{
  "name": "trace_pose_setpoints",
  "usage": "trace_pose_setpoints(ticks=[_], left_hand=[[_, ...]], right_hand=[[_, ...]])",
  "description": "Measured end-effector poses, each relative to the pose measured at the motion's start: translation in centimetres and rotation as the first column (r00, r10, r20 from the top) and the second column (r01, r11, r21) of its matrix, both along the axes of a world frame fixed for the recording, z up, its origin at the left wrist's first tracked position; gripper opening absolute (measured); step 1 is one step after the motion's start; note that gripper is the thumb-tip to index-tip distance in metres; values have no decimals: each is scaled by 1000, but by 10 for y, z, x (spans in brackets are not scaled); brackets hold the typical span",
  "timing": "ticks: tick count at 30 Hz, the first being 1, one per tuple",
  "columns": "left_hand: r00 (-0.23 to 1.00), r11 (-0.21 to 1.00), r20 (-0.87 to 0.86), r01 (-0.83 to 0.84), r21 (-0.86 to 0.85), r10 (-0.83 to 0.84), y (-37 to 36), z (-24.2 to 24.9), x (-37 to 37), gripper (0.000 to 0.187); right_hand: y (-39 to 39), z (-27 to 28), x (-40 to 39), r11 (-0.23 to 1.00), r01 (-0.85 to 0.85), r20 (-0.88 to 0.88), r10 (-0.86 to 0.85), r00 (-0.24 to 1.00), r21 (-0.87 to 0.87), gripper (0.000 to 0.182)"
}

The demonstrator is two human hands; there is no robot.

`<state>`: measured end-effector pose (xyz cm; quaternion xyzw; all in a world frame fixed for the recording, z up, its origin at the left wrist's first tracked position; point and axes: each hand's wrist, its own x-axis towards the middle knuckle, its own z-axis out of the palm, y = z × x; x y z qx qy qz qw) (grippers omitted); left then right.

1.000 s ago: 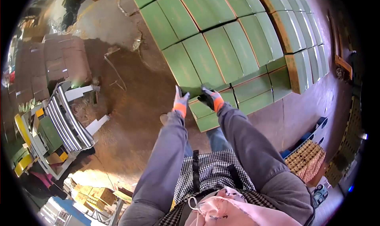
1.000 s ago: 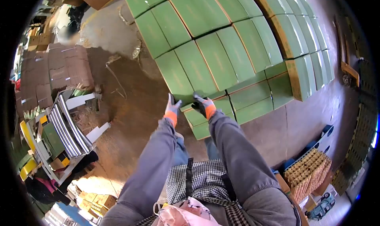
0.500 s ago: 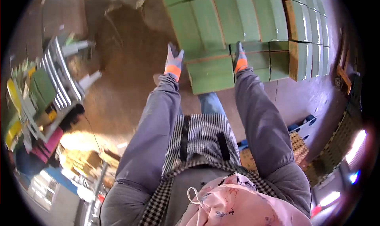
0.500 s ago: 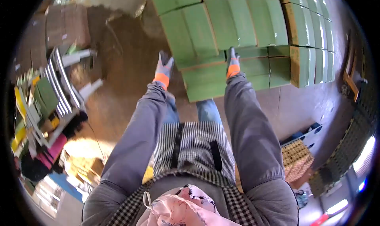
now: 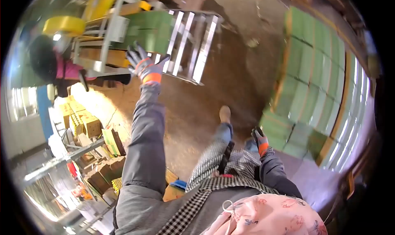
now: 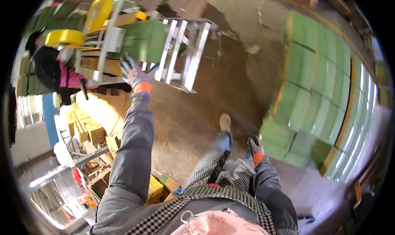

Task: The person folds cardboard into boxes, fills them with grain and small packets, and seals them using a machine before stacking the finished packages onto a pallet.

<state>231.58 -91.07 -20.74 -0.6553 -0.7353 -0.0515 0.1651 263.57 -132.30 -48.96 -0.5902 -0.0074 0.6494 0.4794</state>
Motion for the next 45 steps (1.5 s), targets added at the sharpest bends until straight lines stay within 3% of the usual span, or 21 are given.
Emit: trace_pose_setpoints(ticks=[3,4,9,12,13,14,15,16,18,20,23,27,28,30,35,36,37,38,40,41,45], left_hand=[[964,998,262,-38,-55,51,52,-26,-37,114],[951,988,268,150,32,-153,56,-50,-42,106],[766,963,597,268,38,-237,-11,-45,18,81],[271,948,951,311,62,-151,-79,-57,10,54],[332,917,871,294,269,-361,-78,-59,-6,49],[65,944,943,69,323,-327,-62,-69,-26,47],[-268,968,940,-187,166,-213,-45,-52,-37,61],[-469,961,858,-263,90,-209,-18,-46,-57,62],[-750,936,639,-81,-343,170,42,-84,-109,73],[-770,922,556,106,-372,313,81,-85,-105,66],[-775,904,481,278,-324,411,97,-59,-82,58],[-650,989,752,-3,-146,109,63,-28,-39,45],[-749,981,637,97,-166,182,54,-15,-39,43],[-819,978,539,120,-173,196,24,-1,-40,38],[-819,898,532,-48,-437,215,-153,2,-66,22],[-685,862,610,52,-504,398,-203,-4,-80,24],[-779,871,530,41,-490,335,-241,-12,-82,25],[-859,876,437,26,-481,266,-279,-20,-83,27],[-941,891,267,67,-450,206,-325,21,-70,27],[-950,863,288,-45,-504,119,-362,-24,-82,30],[-987,872,139,-3,-489,74,-367,19,-95,33]], right_hand=[[120,62,-36,971,-188,221,152,963,148,44],[171,99,-53,975,-204,319,165,933,93,49],[321,170,-117,955,27,-115,7,993,295,63],[363,165,-148,936,131,-337,-15,941,325,75],[376,147,-146,781,-194,28,221,975,594,72],[389,128,-145,506,-541,532,179,827,671,69],[403,110,-143,302,-699,747,-74,660,648,66],[423,130,-156,630,-222,193,116,974,744,77],[433,156,-164,891,192,-466,25,885,412,89],[429,168,-161,891,-49,-102,106,989,451,98],[423,165,-150,871,37,-102,15,995,491,90],[362,262,-108,865,95,-99,-52,994,492,77],[331,286,-93,828,132,-102,-91,991,546,73],[240,255,-28,464,-628,741,-101,663,625,49],[80,228,76,797,-558,945,-43,325,228,78],[101,280,59,878,-255,409,76,909,405,77],[126,334,41,945,287,-295,-233,927,155,76],[124,317,48,852,-230,528,-62,847,470,58],[143,302,40,787,-384,636,-14,771,483,41],[172,312,19,933,10,-66,15,998,359,40],[289,354,-128,880,-200,-278,340,898,431,40]])
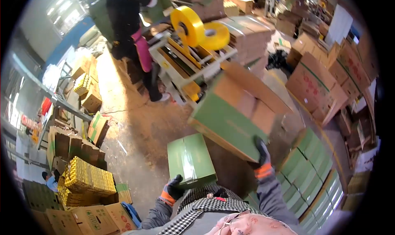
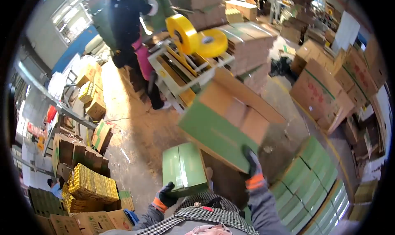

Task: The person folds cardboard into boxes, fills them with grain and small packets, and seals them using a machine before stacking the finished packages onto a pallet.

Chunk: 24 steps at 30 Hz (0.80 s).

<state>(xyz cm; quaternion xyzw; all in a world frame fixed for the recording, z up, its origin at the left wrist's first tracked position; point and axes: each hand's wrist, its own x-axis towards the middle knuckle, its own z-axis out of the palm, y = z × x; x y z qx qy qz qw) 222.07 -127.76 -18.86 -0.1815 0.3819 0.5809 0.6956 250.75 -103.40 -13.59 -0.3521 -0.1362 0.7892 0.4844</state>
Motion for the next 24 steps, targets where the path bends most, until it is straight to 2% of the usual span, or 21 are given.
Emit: trace_pose_setpoints(ticks=[1,2,3,5,6,7,8,9,10,11,12,13,15,16,17,18,20,21,22,24], left_hand=[[998,997,44,-54,59,51,6,11,-3,38],[936,994,-348,-17,112,55,-17,-69,-21,41],[713,998,-700,8,67,41,-40,-146,-39,43],[673,996,-735,-38,78,83,-21,-96,-45,43],[904,984,-389,-165,65,177,3,-26,-50,43],[963,964,25,-267,8,267,19,14,-57,42],[967,968,-60,-251,-15,249,20,15,-66,40],[954,957,-91,-289,-5,287,22,10,-75,46],[940,946,-118,-323,-4,321,22,5,-82,52],[940,945,-113,-326,-24,321,26,6,-91,52],[952,951,-60,-302,-62,299,31,9,-103,45],[961,956,-5,-275,-102,276,31,9,-111,38],[956,952,-21,-295,-86,294,35,1,-123,42],[950,946,-21,-312,-89,311,42,1,-125,44],[944,942,32,-323,-96,327,49,3,-126,50],[937,937,86,-328,-118,338,52,4,-125,56],[968,968,42,-247,-37,248,52,1,-127,59],[974,974,33,-221,-39,223,57,3,-126,59],[979,979,17,-203,-31,204,61,4,-126,59],[987,987,30,-155,-39,156,70,4,-121,59]], right_hand=[[35,-10,-45,972,-120,100,101,990,202,42],[70,-22,-101,905,-206,186,144,972,373,43],[104,-33,-157,806,-272,266,148,953,526,45],[140,11,-257,854,-254,24,274,961,454,38],[151,49,-297,936,-280,-294,334,896,212,33],[169,54,-336,937,-283,-331,339,881,207,33],[192,47,-372,939,-282,-369,338,866,199,33],[221,29,-404,936,-289,-370,345,863,199,33],[249,1,-433,865,-62,-122,141,982,498,39],[265,-19,-447,636,60,53,-157,986,769,45],[271,-21,-442,653,48,71,-155,985,756,45],[275,-24,-429,793,-60,-193,220,956,606,43],[261,-12,-399,867,-195,-52,246,968,458,53],[223,30,-371,844,-54,79,13,997,534,58],[214,21,-342,728,10,213,-213,954,686,59],[205,5,-305,586,4,314,-439,842,810,60],[200,-59,-246,682,277,285,-590,756,677,60],[197,-88,-214,738,246,529,-637,562,628,62],[200,-117,-199,678,455,394,-719,573,577,62],[210,-183,-163,817,310,820,-549,162,486,66]])
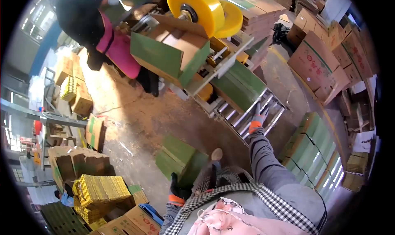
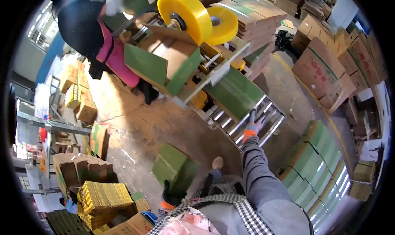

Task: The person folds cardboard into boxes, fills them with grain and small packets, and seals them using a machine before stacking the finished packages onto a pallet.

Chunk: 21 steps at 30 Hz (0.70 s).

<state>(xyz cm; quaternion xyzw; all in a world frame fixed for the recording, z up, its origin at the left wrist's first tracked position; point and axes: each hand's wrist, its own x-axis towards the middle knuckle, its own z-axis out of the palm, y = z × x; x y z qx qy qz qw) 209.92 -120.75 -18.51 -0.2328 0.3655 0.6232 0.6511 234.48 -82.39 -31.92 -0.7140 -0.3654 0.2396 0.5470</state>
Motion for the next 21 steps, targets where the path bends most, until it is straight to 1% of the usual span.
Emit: trace_pose_setpoints(ticks=[1,2,3,4,5,6,7,8,10,11,12,13,14,16,17,18,19,20,21], left_hand=[[1000,1000,3,17,4,-17,8,1,0,59],[997,996,20,72,49,-73,16,12,3,57],[996,997,62,68,-41,-66,19,13,4,55],[992,989,112,66,-130,-52,16,10,6,53],[992,987,116,74,-142,-57,11,-1,10,51],[989,984,130,92,-153,-72,16,-3,13,49],[987,974,61,154,-164,-146,20,-4,19,42],[988,973,53,155,-171,-148,27,-5,25,42],[935,929,-196,234,-288,-297,32,-7,43,39],[933,904,-107,296,-308,-343,36,-11,47,38],[904,885,-133,354,-302,-407,38,-8,55,35],[816,880,-337,405,-248,-470,22,-28,66,35],[781,875,-395,429,-226,-484,24,-10,83,35],[702,862,-511,471,-188,-496,30,25,118,35],[796,862,-330,473,-183,-507,27,22,125,34],[847,850,-123,491,-193,-517,17,7,133,34],[726,780,-296,610,-139,-621,-6,-21,135,36],[577,673,-449,735,-79,-682,-29,-45,137,38],[455,556,-556,831,-16,-696,-33,-56,144,35]], right_hand=[[7,-16,3,996,27,-10,-28,1000,-88,71],[15,-18,-1,996,-13,-235,-8,972,-87,76],[20,-8,-7,998,-54,-628,21,778,-34,81],[25,1,-14,997,-79,-795,31,606,-21,87],[28,9,-21,994,-107,-870,38,492,-17,92],[32,19,-27,993,-119,-884,32,466,-26,97],[38,26,-39,986,-131,-825,-13,565,-105,96],[35,33,-46,986,-129,-830,-19,557,-109,96],[16,41,-36,957,-288,-883,120,454,-17,104],[20,19,-32,969,-246,-815,154,558,15,102],[15,39,-22,973,-218,-812,189,552,78,106],[9,59,-12,972,-189,-807,225,546,142,109],[3,82,-3,965,-162,-801,262,538,207,113],[-29,45,72,920,-257,-872,370,320,296,108],[-75,56,105,966,-171,-880,247,406,192,96],[-119,68,139,993,-80,-870,114,480,86,85],[-169,87,173,995,-53,-867,96,489,81,83],[-224,72,210,993,-57,-808,119,577,106,83],[-271,70,238,998,41,-858,25,513,54,76]])
